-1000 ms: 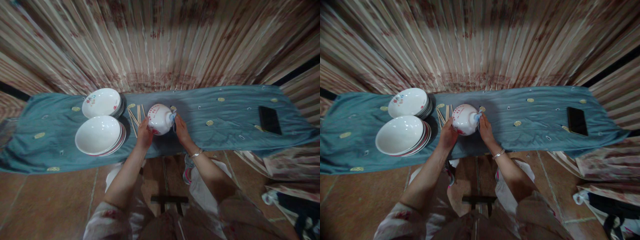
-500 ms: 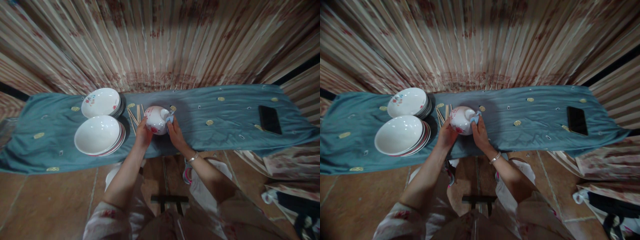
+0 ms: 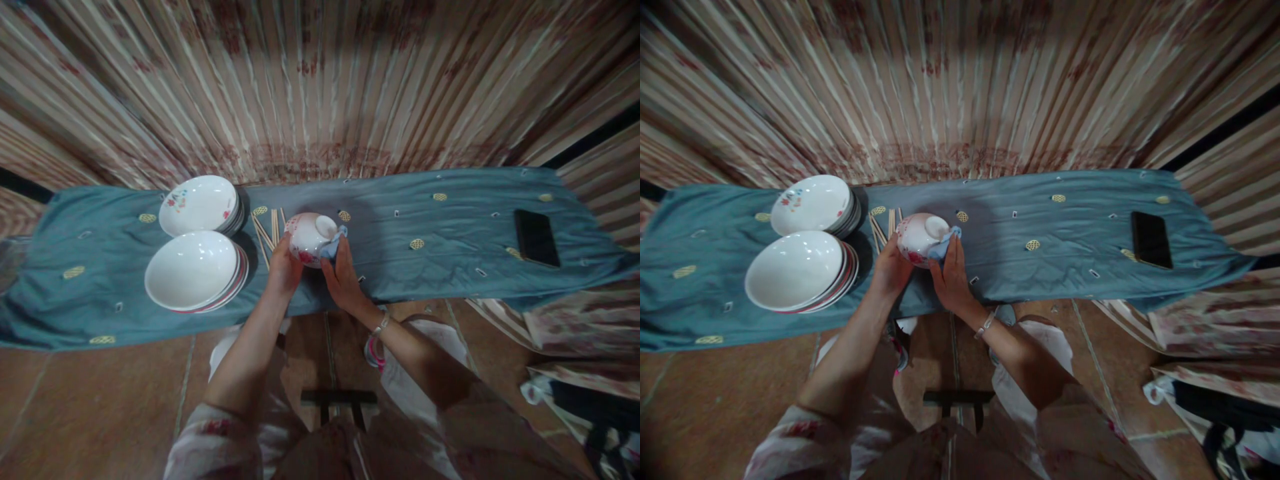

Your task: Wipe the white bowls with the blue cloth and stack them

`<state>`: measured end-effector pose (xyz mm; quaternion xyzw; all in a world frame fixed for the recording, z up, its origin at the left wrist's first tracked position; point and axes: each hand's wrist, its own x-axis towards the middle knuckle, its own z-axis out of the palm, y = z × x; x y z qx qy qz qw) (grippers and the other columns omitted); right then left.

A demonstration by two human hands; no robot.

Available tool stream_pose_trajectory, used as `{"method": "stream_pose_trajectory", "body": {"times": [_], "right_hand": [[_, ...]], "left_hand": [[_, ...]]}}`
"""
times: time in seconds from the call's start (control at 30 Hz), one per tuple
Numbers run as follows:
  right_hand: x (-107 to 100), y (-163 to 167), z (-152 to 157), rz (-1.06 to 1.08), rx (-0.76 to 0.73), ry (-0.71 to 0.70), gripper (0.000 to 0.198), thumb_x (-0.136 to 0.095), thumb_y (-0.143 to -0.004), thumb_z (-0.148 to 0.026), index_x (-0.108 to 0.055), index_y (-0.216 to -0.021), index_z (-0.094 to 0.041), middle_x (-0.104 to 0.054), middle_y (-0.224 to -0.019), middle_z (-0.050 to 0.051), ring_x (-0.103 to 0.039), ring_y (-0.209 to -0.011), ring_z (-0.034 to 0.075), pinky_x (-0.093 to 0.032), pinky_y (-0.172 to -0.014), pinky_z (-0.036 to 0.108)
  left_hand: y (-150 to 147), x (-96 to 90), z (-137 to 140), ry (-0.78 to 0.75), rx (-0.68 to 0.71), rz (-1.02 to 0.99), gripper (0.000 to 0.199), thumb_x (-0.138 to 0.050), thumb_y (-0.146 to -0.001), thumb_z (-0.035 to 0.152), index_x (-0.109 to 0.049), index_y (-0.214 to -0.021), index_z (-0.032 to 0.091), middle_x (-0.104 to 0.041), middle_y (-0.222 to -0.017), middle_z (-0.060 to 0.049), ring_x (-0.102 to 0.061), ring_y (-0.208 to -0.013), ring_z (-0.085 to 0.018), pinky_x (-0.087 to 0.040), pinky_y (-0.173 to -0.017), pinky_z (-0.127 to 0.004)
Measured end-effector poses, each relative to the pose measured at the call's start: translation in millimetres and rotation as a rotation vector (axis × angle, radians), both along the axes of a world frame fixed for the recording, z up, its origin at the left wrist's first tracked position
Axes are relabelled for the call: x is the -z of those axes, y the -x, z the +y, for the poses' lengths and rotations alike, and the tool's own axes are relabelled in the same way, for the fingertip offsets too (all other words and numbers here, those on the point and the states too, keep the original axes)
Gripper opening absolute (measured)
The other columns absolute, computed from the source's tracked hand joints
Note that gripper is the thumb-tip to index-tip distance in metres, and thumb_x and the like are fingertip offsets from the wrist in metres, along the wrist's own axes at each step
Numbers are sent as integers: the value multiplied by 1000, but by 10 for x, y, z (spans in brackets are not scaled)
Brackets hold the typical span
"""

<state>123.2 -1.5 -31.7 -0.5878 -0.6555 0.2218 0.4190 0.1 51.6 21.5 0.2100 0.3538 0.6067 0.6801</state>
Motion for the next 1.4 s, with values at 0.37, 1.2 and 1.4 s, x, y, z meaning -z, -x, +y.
{"method": "stream_pose_trajectory", "body": {"times": [0.37,1.2,1.4], "right_hand": [[-46,-19,-223,-191,-118,-30,77,-35,-104,-42,2,-164,-11,-4,-172,21,-4,-160,33,-22,-126,63],[-314,-3,-112,-647,-233,-325,52,-42,-105,-35,-48,-151,-12,-45,-159,17,-32,-153,31,-28,-123,52],[-361,-43,-59,-631,-242,-333,51,-41,-105,-35,-48,-151,-14,-47,-158,16,-33,-153,29,-25,-125,52]], "left_hand": [[-28,37,11,-23,-50,21,36,-66,-91,41,-69,-116,15,-78,-111,-12,-68,-118,-23,-52,-102,-34],[-44,28,-69,22,-168,132,14,-71,-85,31,-67,-81,18,-70,-78,0,-65,-75,-13,-51,-79,-25],[-35,62,-68,-18,-142,166,17,-67,-88,33,-67,-77,19,-65,-74,2,-62,-75,-14,-50,-82,-27]]}}
